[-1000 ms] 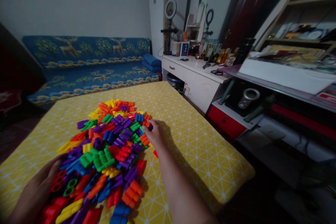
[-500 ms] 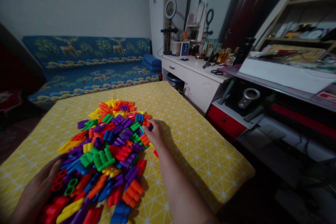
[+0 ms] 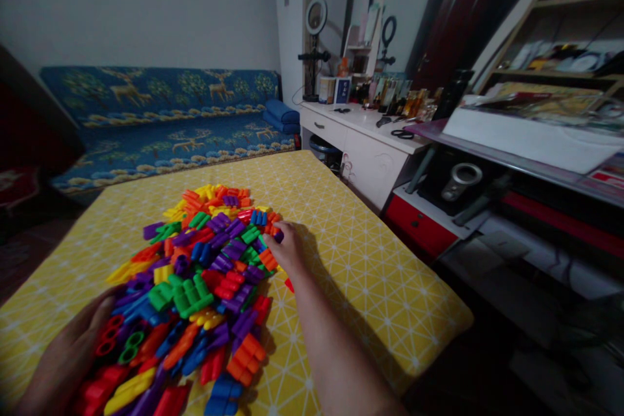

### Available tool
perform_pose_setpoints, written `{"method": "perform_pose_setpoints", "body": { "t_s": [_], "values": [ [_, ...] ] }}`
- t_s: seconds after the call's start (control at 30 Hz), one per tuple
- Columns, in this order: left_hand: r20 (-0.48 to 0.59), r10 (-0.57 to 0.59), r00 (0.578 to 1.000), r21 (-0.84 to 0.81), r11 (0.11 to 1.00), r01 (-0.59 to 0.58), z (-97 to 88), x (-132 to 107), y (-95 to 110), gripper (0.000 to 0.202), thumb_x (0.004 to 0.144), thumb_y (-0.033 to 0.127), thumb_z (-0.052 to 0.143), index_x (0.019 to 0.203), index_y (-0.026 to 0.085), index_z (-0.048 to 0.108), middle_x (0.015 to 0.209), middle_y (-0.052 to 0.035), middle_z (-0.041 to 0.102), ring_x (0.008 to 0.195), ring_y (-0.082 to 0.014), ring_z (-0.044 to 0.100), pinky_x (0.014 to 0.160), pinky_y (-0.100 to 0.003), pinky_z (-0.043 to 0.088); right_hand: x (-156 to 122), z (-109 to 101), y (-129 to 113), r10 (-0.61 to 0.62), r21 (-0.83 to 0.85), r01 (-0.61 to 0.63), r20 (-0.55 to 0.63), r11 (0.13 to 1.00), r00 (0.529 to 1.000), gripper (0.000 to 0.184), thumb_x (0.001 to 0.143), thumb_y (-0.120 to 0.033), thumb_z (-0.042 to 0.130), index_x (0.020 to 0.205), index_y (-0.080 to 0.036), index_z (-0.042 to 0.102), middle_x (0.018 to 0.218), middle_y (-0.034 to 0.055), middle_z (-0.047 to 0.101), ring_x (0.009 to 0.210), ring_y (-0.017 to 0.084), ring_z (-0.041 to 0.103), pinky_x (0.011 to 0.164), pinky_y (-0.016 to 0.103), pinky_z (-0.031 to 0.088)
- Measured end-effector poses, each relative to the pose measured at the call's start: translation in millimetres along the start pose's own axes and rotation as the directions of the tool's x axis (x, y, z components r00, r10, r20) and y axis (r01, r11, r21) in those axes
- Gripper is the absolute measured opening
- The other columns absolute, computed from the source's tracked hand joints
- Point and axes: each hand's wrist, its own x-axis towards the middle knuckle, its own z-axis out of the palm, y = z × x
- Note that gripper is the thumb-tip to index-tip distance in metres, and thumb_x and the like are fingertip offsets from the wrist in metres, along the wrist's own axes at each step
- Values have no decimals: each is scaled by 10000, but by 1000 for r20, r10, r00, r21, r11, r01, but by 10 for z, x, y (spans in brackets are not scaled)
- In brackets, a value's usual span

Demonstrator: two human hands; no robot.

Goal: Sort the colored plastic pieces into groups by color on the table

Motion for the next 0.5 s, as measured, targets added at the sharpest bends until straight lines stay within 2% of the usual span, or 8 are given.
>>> {"method": "perform_pose_setpoints", "body": {
  "t_s": [0.1,0.23,0.4,0.43,0.5],
  "values": [
    [118,-156,981,-51,985,163,-26,-17,52,618,933,577,295,1320,190,583,1401,-120,585,1308,-328,539,1111,-485,401,-5,11,18,23,30,-24,31,999,999,324,773,-314,703,1090,-265,661,1174,45,672,1100,185,626,980,344,507],
    [143,-194,971,-83,975,207,-61,-48,133,626,930,576,289,1351,197,556,1430,-125,556,1352,-321,492,1146,-476,350,-30,56,33,49,109,-62,114,992,992,411,764,-320,712,1164,-260,636,1182,31,682,1075,179,645,952,325,523],
    [123,-175,977,-77,980,185,-51,-53,112,583,936,556,299,1314,217,586,1402,-106,588,1316,-335,525,1115,-517,385,-62,62,-36,23,113,-45,188,993,982,439,750,-288,725,1179,-265,637,1172,12,698,1077,177,655,967,318,516],
    [106,-154,982,-77,984,163,-39,-47,83,559,936,553,317,1289,227,603,1372,-95,614,1287,-333,551,1091,-519,415,-65,52,-55,21,108,-43,191,993,981,433,748,-283,725,1173,-267,641,1164,12,701,1075,182,657,967,324,517],
    [26,-39,999,-65,997,40,-10,-32,15,509,931,547,363,1219,237,645,1269,-75,683,1198,-325,617,1018,-505,490,-70,30,-87,15,103,-35,187,994,982,420,746,-281,725,1159,-263,650,1144,14,708,1061,192,664,959,335,525]
  ]
}}
